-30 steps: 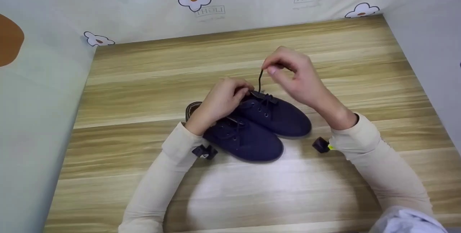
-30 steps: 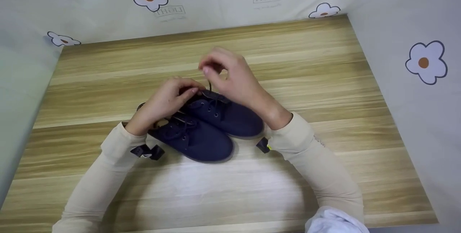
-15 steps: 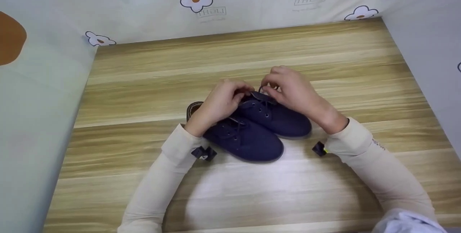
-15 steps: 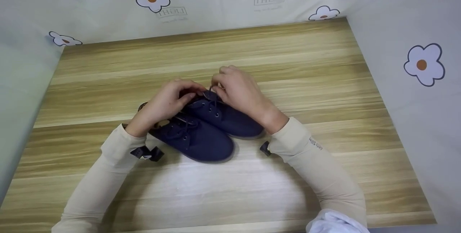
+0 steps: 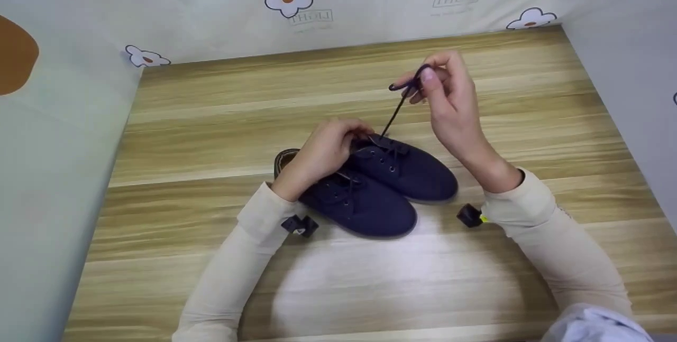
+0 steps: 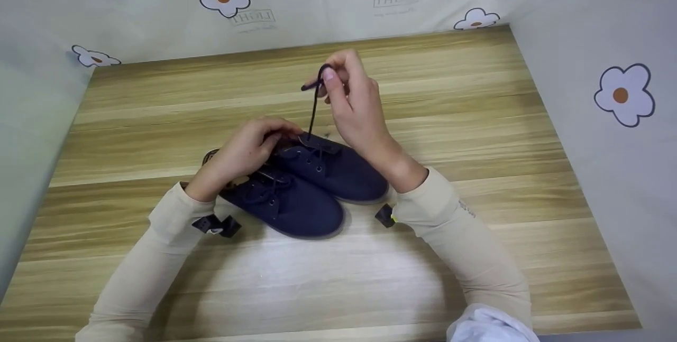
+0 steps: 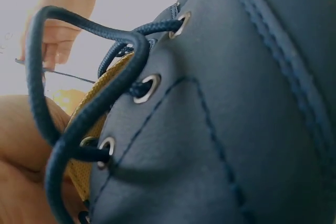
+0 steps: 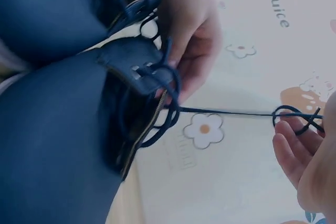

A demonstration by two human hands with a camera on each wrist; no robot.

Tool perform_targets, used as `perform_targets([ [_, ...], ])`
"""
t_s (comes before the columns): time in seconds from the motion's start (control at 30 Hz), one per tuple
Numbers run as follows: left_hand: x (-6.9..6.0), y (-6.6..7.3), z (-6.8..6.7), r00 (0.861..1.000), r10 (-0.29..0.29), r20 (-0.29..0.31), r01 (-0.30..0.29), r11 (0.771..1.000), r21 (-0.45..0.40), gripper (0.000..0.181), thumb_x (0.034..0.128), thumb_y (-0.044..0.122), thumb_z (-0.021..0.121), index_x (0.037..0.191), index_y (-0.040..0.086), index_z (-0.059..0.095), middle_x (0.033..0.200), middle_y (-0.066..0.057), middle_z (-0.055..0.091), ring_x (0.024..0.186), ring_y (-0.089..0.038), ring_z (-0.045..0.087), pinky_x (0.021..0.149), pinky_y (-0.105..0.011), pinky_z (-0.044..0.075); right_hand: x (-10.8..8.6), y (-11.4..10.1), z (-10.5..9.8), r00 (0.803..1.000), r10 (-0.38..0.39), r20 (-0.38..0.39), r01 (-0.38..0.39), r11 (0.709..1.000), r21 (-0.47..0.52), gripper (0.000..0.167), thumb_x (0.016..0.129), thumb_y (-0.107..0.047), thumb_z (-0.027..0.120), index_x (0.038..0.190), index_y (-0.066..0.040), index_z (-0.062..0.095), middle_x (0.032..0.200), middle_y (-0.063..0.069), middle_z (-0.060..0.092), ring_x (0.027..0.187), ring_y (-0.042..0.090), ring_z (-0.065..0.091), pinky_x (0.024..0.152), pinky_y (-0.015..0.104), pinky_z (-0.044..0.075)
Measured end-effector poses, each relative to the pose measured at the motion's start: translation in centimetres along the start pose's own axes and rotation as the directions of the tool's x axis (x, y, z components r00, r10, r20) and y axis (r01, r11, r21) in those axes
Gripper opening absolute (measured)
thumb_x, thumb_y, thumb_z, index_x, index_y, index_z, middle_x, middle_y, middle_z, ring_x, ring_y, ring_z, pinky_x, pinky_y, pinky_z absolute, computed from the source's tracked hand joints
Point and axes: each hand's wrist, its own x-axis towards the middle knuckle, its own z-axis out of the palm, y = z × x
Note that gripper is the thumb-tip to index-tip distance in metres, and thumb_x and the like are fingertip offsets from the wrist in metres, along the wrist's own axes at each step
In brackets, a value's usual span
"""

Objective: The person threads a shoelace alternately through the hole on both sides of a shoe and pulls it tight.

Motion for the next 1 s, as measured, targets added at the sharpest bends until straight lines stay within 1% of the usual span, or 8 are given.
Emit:
perform_targets([
  [0.17,0.0,-0.1,0.0,1.000,-0.006,0.015,0.006,1.000,0.005,0.034,0.0921,-0.009,0.048,0.113,0.004,0.072,0.109,-0.010,0.075,0.108,-0.023,0.069,0.101,-0.034,0.051,0.0,0.1,0.1,0.982,0.172,0.078,-0.183,0.970,0.161,0.014,0.105,-0.013,0.038,0.100,-0.009,0.051,0.068,0.006,0.072,0.059,0.019,0.068,0.055,0.030,0.053],
  [0.3,-0.1,0.0,0.0,1.000,-0.016,0.021,0.016,1.000,0.008,0.032,0.0922,-0.007,0.051,0.114,0.004,0.071,0.110,-0.010,0.075,0.109,-0.023,0.068,0.101,-0.035,0.050,-0.4,1.3,0.1,0.928,0.313,0.201,-0.301,0.950,-0.086,0.021,0.103,-0.013,0.044,0.098,-0.003,0.061,0.051,-0.004,0.051,0.043,0.008,0.045,0.044,0.023,0.039],
  [0.37,-0.1,0.0,-0.1,1.000,-0.019,0.022,0.019,1.000,0.006,0.031,0.0925,-0.006,0.051,0.114,0.004,0.071,0.110,-0.010,0.075,0.109,-0.023,0.068,0.101,-0.035,0.050,-0.6,1.9,0.0,0.901,0.334,0.277,-0.232,0.911,-0.342,0.022,0.101,-0.017,0.051,0.095,-0.005,0.068,0.055,-0.004,0.050,0.047,0.006,0.041,0.047,0.022,0.035],
  [0.47,-0.1,0.0,-0.1,1.000,-0.022,0.021,0.022,1.000,0.002,0.030,0.0931,-0.006,0.051,0.114,0.004,0.071,0.110,-0.010,0.075,0.109,-0.023,0.068,0.101,-0.035,0.051,-0.9,2.4,-0.2,0.852,0.345,0.393,-0.015,0.767,-0.641,0.018,0.095,-0.026,0.062,0.092,-0.013,0.075,0.068,-0.002,0.061,0.058,0.010,0.048,0.055,0.026,0.038],
  [0.63,0.0,0.0,-0.1,1.000,-0.020,0.019,0.020,1.000,0.003,0.031,0.0938,-0.006,0.050,0.113,0.004,0.072,0.109,-0.009,0.075,0.108,-0.023,0.069,0.100,-0.035,0.051,-0.8,2.2,-0.4,0.776,0.358,0.519,0.217,0.621,-0.753,0.013,0.086,-0.027,0.072,0.092,-0.018,0.078,0.081,0.001,0.073,0.069,0.019,0.060,0.060,0.036,0.045],
  [0.7,0.0,0.0,-0.1,1.000,-0.020,0.017,0.019,1.000,0.011,0.032,0.0937,-0.006,0.049,0.113,0.005,0.072,0.108,-0.009,0.075,0.107,-0.023,0.069,0.100,-0.035,0.051,-0.7,2.1,-0.4,0.785,0.333,0.522,0.234,0.622,-0.747,0.012,0.086,-0.026,0.072,0.092,-0.016,0.077,0.080,0.002,0.073,0.069,0.020,0.061,0.060,0.038,0.046],
  [0.87,0.0,-0.1,0.0,1.000,-0.017,0.010,0.017,1.000,0.016,0.034,0.0929,-0.007,0.049,0.113,0.006,0.072,0.103,-0.008,0.076,0.104,-0.021,0.070,0.099,-0.034,0.051,-0.8,2.3,0.0,0.898,0.204,0.391,0.155,0.684,-0.713,0.009,0.090,-0.020,0.069,0.092,-0.014,0.075,0.065,0.002,0.064,0.055,0.013,0.047,0.055,0.030,0.035],
  [1.0,0.0,-0.1,0.0,0.999,-0.028,0.016,0.028,1.000,-0.004,0.034,0.0923,-0.007,0.049,0.114,0.006,0.071,0.103,-0.008,0.076,0.102,-0.020,0.070,0.098,-0.033,0.052,-0.9,2.3,0.1,0.945,0.146,0.293,0.097,0.730,-0.676,0.008,0.091,-0.018,0.067,0.091,-0.012,0.072,0.056,0.001,0.055,0.049,0.007,0.039,0.053,0.026,0.030],
])
